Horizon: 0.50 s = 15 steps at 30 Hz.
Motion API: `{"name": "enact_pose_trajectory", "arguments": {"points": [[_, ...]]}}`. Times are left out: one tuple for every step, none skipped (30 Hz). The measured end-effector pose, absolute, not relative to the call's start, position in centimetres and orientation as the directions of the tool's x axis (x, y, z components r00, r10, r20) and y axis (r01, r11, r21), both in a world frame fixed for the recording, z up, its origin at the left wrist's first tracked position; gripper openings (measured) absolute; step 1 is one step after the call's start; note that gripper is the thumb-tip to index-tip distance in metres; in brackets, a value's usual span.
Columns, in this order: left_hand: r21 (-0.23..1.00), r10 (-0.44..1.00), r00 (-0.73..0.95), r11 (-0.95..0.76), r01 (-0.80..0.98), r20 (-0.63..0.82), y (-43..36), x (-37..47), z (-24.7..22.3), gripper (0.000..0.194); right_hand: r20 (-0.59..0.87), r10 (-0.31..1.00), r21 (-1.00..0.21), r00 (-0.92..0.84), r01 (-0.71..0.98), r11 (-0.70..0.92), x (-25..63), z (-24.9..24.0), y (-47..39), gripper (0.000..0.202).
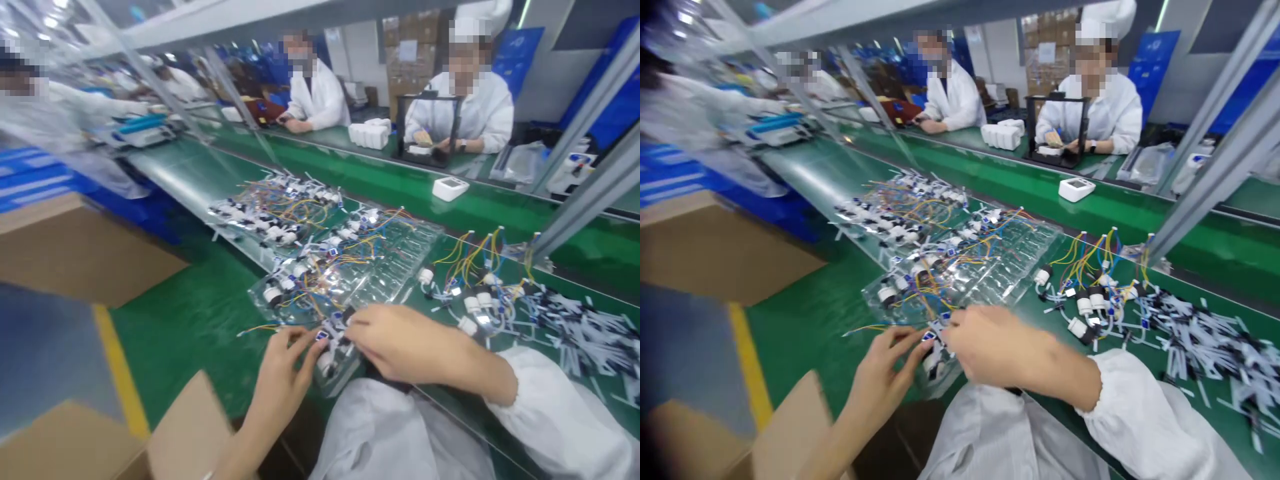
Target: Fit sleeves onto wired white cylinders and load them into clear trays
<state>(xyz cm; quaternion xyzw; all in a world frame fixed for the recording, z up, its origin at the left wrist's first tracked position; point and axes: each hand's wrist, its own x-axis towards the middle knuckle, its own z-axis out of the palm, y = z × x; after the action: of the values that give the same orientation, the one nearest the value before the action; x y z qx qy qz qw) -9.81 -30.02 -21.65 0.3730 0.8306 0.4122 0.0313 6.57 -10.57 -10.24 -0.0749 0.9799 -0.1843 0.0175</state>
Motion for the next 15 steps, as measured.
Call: {"name": "enact_pose_trajectory", "arguments": {"points": [[0.676,0.611,-0.722,0.384,0.63,0.326,-30.1,-9.6,-22.0,0.035,0.021,-0.078,-0.364,-0.997,-0.08,0.928,7.2,-9.1,-9.4,0.021],[0.665,0.551,-0.745,0.4,0.631,0.375,-30.2,-9.3,-22.3,0.043,0.056,-0.005,-0.367,-0.998,-0.025,0.93,7.9,-8.1,-8.3,0.022],[0.688,0.474,-0.789,0.419,0.592,0.391,-30.3,-8.9,-22.5,0.055,0.097,0.059,-0.374,-0.994,0.018,0.927,8.7,-7.3,-7.1,0.022],[0.742,0.384,-0.848,0.431,0.514,0.365,-30.4,-8.5,-22.8,0.068,0.145,0.112,-0.379,-0.983,0.049,0.924,9.5,-6.5,-5.9,0.023],[0.813,0.297,-0.908,0.422,0.402,0.295,-30.5,-8.0,-23.1,0.08,0.202,0.157,-0.38,-0.967,0.071,0.922,10.4,-5.9,-4.8,0.024],[0.88,0.228,-0.954,0.389,0.274,0.197,-30.5,-7.5,-23.5,0.087,0.264,0.203,-0.378,-0.943,0.092,0.921,11.4,-5.4,-3.7,0.026],[0.929,0.19,-0.978,0.339,0.147,0.086,-30.3,-7.0,-23.9,0.089,0.329,0.257,-0.371,-0.909,0.126,0.92,12.3,-5.0,-2.5,0.027],[0.958,0.179,-0.984,0.285,0.036,-0.016,-30.1,-6.5,-24.3,0.086,0.387,0.321,-0.366,-0.864,0.176,0.914,13.2,-4.7,-1.4,0.027],[0.968,0.187,-0.978,0.246,-0.041,-0.089,-29.7,-6.1,-24.8,0.082,0.432,0.389,-0.364,-0.814,0.237,0.901,14.0,-4.5,-0.3,0.027],[0.97,0.197,-0.972,0.229,-0.078,-0.125,-29.2,-5.8,-25.3,0.078,0.462,0.453,-0.368,-0.763,0.3,0.88,14.6,-4.5,0.9,0.027],[0.97,0.202,-0.971,0.229,-0.078,-0.126,-28.8,-5.6,-25.7,0.075,0.473,0.507,-0.375,-0.72,0.357,0.856,15.1,-4.6,2.0,0.026],[0.969,0.208,-0.972,0.239,-0.054,-0.106,-28.3,-5.4,-26.2,0.074,0.466,0.551,-0.382,-0.692,0.404,0.831,15.5,-4.9,3.1,0.026],[0.967,0.217,-0.973,0.253,-0.019,-0.076,-27.9,-5.2,-26.7,0.074,0.442,0.586,-0.39,-0.679,0.444,0.807,15.6,-5.3,4.1,0.027],[0.965,0.245,-0.968,0.261,0.016,-0.05,-27.5,-5.1,-27.1,0.075,0.405,0.617,-0.395,-0.675,0.48,0.784,15.6,-5.8,5.1,0.028],[0.965,0.297,-0.954,0.259,0.042,-0.038,-27.1,-5.0,-27.5,0.077,0.356,0.644,-0.397,-0.677,0.515,0.76,15.3,-6.4,6.0,0.03]]}}
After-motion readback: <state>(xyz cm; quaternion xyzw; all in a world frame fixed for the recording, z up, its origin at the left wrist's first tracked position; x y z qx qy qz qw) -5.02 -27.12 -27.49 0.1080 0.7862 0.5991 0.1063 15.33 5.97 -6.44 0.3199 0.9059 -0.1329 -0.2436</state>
